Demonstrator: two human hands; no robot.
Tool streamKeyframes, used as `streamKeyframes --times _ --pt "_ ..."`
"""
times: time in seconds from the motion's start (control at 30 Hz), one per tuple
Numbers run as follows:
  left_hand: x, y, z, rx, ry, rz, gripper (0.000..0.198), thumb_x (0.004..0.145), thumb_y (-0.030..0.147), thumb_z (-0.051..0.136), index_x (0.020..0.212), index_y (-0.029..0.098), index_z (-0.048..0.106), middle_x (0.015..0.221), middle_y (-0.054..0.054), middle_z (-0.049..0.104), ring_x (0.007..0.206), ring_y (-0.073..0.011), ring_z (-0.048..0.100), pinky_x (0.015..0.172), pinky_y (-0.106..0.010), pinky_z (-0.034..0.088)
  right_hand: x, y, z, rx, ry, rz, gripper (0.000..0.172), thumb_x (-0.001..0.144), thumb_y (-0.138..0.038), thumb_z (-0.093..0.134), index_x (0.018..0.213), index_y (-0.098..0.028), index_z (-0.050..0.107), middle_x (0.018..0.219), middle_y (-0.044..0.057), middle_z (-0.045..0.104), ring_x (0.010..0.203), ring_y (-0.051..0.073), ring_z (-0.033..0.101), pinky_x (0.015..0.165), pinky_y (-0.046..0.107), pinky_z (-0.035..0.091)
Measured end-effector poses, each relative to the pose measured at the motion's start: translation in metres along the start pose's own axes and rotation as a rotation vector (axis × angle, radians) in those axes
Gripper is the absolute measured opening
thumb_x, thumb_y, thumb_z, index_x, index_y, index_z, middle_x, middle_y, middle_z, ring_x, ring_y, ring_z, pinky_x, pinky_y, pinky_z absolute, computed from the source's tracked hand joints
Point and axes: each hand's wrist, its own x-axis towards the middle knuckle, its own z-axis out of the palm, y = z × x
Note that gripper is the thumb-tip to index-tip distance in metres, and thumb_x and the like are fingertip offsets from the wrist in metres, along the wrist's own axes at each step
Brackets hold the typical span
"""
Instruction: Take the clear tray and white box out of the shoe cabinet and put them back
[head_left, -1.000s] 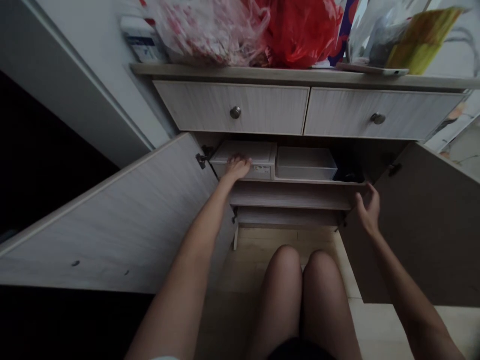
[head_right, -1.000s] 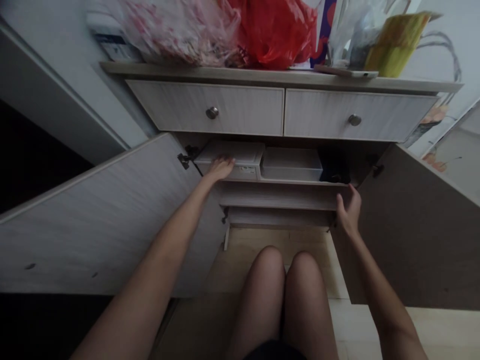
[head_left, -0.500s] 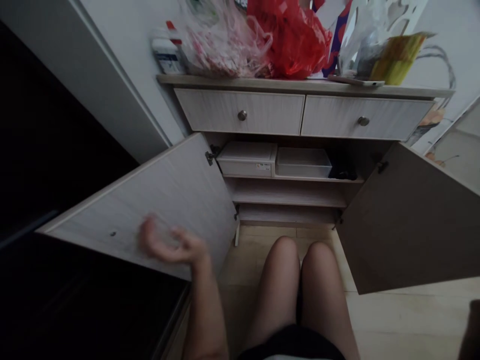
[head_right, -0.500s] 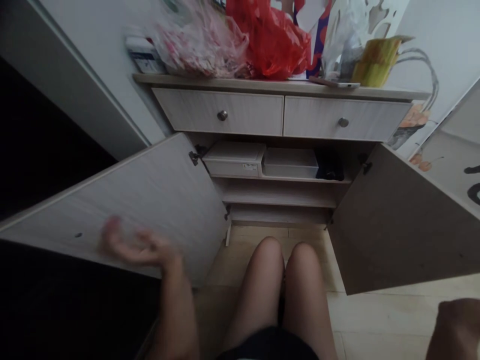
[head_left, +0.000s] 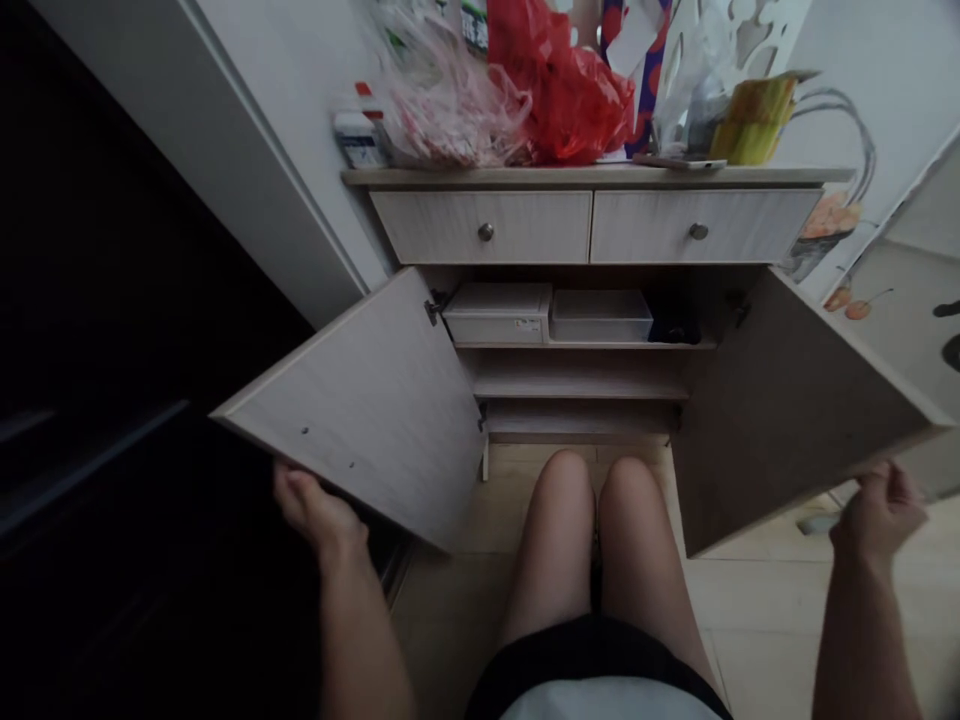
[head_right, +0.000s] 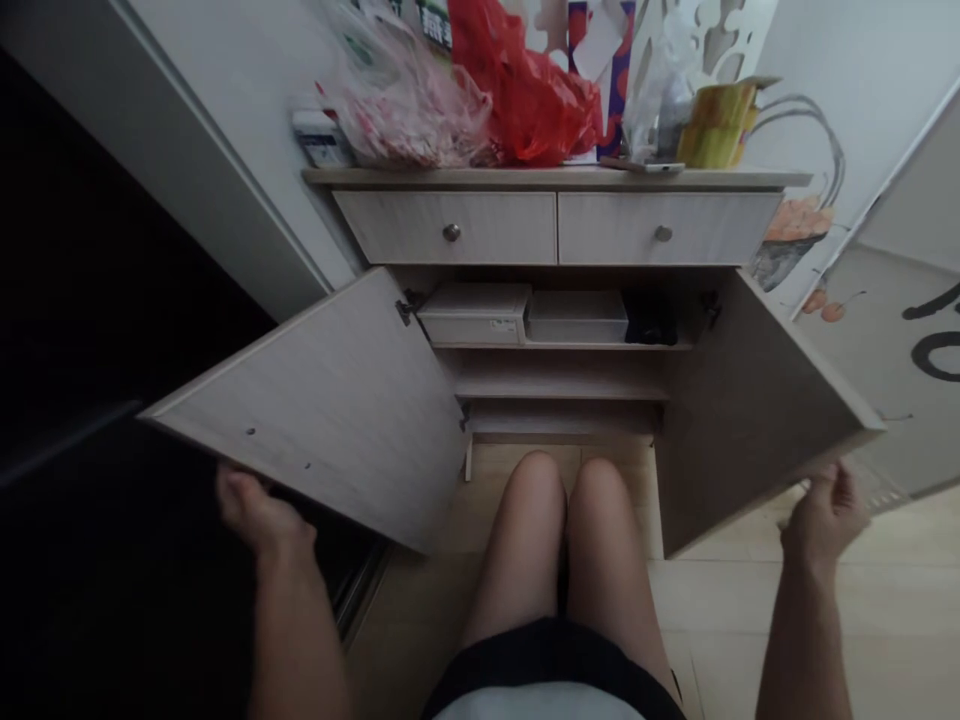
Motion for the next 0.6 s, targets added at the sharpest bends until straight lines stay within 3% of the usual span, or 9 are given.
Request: streamKeyframes --times 0.13,0.27,0.33,0.43,0.53,0.6 --pt "-0.014 0.002 0.004 0.103 0.084 0.016 0.052 0.087 0.058 0.038 0.117 0.020 0.057 0.116 -0.009 0.062 0.118 -0.0310 0.056 0.102 -0.052 0.046 -0.027 -0.020 0.020 0.030 -0.017 0.036 0.055 0.081 -0.062 0.054 0.107 -0.017 0.071 0.098 0.013 0.071 0.092 0.029 0.068 0.082 0.044 0.054" --pt "-0.036 0.008 0.000 0.313 0.092 0.152 0.042 0.090 0.052 0.040 0.100 0.023 0.068 0.112 -0.010 0.067 0.117 -0.0320 0.057 0.107 -0.055 0.041 -0.051 -0.035 0.051 0.118 -0.120 0.049 0.051 0.084 -0.060 0.056 0.104 -0.015 0.070 0.093 0.013 0.072 0.086 0.024 0.068 0.083 0.041 0.053" --pt "-0.051 0.012 0.005 0.301 0.005 0.275 0.041 0.089 0.052 0.044 0.093 0.021 0.071 0.123 -0.013 0.063 0.124 -0.0323 0.053 0.111 -0.053 0.037 -0.060 -0.044 0.068 0.122 -0.197 0.039 0.049 0.085 -0.060 0.055 0.103 -0.016 0.070 0.095 0.012 0.073 0.084 0.023 0.068 0.081 0.040 0.053" --pt "-0.073 0.018 0.027 0.191 -0.233 0.364 0.041 0.090 0.052 0.048 0.092 0.019 0.073 0.131 -0.015 0.061 0.129 -0.0282 0.052 0.109 -0.044 0.041 -0.067 -0.059 0.095 0.114 -0.283 0.006 0.050 0.086 -0.062 0.054 0.102 -0.017 0.070 0.095 0.012 0.073 0.082 0.023 0.068 0.077 0.037 0.053" --pt "-0.093 0.022 0.065 0.117 -0.440 0.359 0.040 0.092 0.051 0.048 0.096 0.020 0.074 0.112 -0.013 0.070 0.110 -0.0249 0.065 0.097 -0.040 0.051 -0.069 -0.072 0.125 0.120 -0.336 -0.044 0.049 0.086 -0.062 0.053 0.098 -0.017 0.069 0.092 0.011 0.073 0.079 0.022 0.068 0.075 0.035 0.052" --pt "-0.107 0.023 0.093 0.087 -0.495 0.389 0.037 0.093 0.047 0.049 0.097 0.019 0.074 0.101 -0.012 0.073 0.098 -0.0238 0.069 0.092 -0.040 0.054 -0.071 -0.079 0.146 0.135 -0.371 -0.081 0.047 0.087 -0.060 0.053 0.097 -0.017 0.069 0.092 0.011 0.073 0.079 0.022 0.068 0.075 0.034 0.051"
